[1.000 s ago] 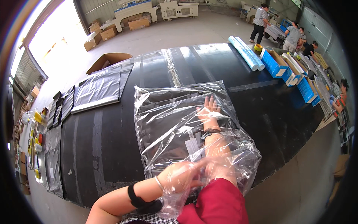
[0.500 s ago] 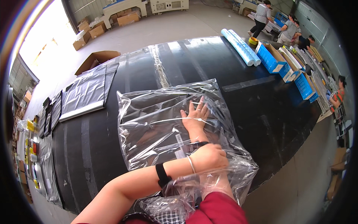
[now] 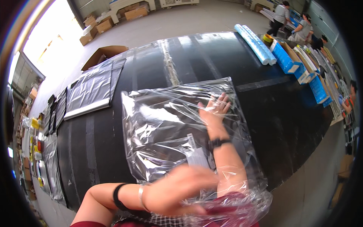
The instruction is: Packaging products into plastic bags and placing them into a large cardboard box.
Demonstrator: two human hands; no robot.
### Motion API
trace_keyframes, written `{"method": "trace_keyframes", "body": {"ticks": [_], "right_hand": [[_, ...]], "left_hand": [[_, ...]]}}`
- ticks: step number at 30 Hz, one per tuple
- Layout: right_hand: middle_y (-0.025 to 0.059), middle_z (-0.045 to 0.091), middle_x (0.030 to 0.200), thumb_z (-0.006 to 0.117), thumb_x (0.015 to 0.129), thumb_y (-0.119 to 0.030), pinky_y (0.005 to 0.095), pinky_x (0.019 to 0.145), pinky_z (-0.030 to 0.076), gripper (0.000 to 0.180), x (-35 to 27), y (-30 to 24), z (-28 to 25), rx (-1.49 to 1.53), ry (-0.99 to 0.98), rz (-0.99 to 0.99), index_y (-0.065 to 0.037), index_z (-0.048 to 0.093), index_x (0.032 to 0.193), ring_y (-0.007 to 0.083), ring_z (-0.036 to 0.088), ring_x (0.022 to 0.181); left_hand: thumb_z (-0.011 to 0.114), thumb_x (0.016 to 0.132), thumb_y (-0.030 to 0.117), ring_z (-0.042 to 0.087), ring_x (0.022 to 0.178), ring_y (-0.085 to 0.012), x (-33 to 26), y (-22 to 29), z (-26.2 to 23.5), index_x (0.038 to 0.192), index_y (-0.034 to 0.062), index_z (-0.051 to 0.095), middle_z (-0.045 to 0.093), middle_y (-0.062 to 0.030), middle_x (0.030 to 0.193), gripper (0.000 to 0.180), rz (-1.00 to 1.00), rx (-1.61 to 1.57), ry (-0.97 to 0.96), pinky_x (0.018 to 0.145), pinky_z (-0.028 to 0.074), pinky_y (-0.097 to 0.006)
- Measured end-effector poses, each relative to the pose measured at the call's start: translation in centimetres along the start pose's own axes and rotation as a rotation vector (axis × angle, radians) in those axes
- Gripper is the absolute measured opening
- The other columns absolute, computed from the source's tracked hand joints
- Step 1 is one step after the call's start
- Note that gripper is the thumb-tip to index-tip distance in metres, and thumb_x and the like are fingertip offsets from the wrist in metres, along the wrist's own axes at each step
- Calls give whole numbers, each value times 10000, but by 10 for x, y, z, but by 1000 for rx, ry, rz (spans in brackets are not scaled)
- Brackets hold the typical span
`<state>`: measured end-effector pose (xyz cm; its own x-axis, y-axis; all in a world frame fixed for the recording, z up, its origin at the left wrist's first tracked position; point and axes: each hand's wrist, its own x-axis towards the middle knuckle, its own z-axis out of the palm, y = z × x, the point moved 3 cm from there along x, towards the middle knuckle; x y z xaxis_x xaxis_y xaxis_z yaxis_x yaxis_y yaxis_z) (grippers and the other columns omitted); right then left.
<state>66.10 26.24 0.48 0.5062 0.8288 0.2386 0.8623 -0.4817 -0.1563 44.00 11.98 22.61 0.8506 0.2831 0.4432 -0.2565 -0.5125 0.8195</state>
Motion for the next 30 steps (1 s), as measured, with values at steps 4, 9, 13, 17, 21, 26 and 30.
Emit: {"method": "trace_keyframes", "body": {"ticks": [4, 9, 13, 17, 21, 26, 30], "right_hand": [[216, 161, 1565, 557, 858, -560, 622, 1133, 41, 735, -133, -97, -33, 400, -313, -609, -216, 356, 1476, 436, 89, 1450], [215, 151, 1568, 528, 858, -624, 579, 1148, 69, 783, -139, -169, -23, 306, -283, -756, -255, 293, 1507, 425, 126, 1444], [188, 148, 1579, 474, 880, -633, 571, 1154, 83, 736, -92, -202, -3, 203, -246, -689, -297, 284, 1507, 406, 108, 1455], [130, 336, 1515, 560, 827, -640, 553, 1157, 93, 806, -69, -211, 14, 323, -58, -703, -209, 349, 1475, 302, 247, 1430], [35, 629, 1030, 746, 738, -467, 467, 937, 334, 436, -51, -217, 10, 532, -246, -715, -168, 641, 1037, 240, 537, 1052], [42, 623, 880, 703, 771, -259, 438, 834, 371, 154, -17, -229, 14, 475, 436, -684, -148, 646, 861, 237, 554, 957], [102, 562, 1214, 578, 867, -295, 498, 1012, 323, 391, 19, -245, 12, 345, 22, -607, -68, 549, 1184, 305, 481, 1200]], "left_hand": [[795, 731, 275, 343, 1298, -397, -134, -32, -42, 1403, -6, 333, 340, -255, 1392, 862, -743, 648, 471, 1087, 311, -447], [782, 804, 332, 521, 1139, -224, -264, -66, 38, 1410, -52, 265, 490, -198, 1272, 884, -1344, -476, 668, 990, 426, -340], [788, 806, 287, 530, 1148, -211, -293, -76, 49, 1418, -51, 263, 521, -175, 1294, 875, -1341, -351, 271, 997, 429, -345], [775, 822, 252, 541, 1141, -206, -290, -56, 52, 1429, -12, 271, 546, -127, 1279, 831, -1219, -678, 387, 992, 441, -347], [754, 844, 226, 510, 1201, -184, -315, -45, 80, 1448, 68, 321, 542, -69, 1306, 760, -1361, -1291, 359, 1019, 432, -352], [666, 887, 160, 557, 1117, -161, -327, -50, 106, 1283, 20, 547, 613, -99, 1250, 437, -1036, -631, 73, 966, 451, -325], [673, 877, 158, 602, 1043, -181, -278, -32, 69, 1243, 18, 584, 660, -116, 1171, 402, -1340, -633, -352, 922, 476, -331]]}}
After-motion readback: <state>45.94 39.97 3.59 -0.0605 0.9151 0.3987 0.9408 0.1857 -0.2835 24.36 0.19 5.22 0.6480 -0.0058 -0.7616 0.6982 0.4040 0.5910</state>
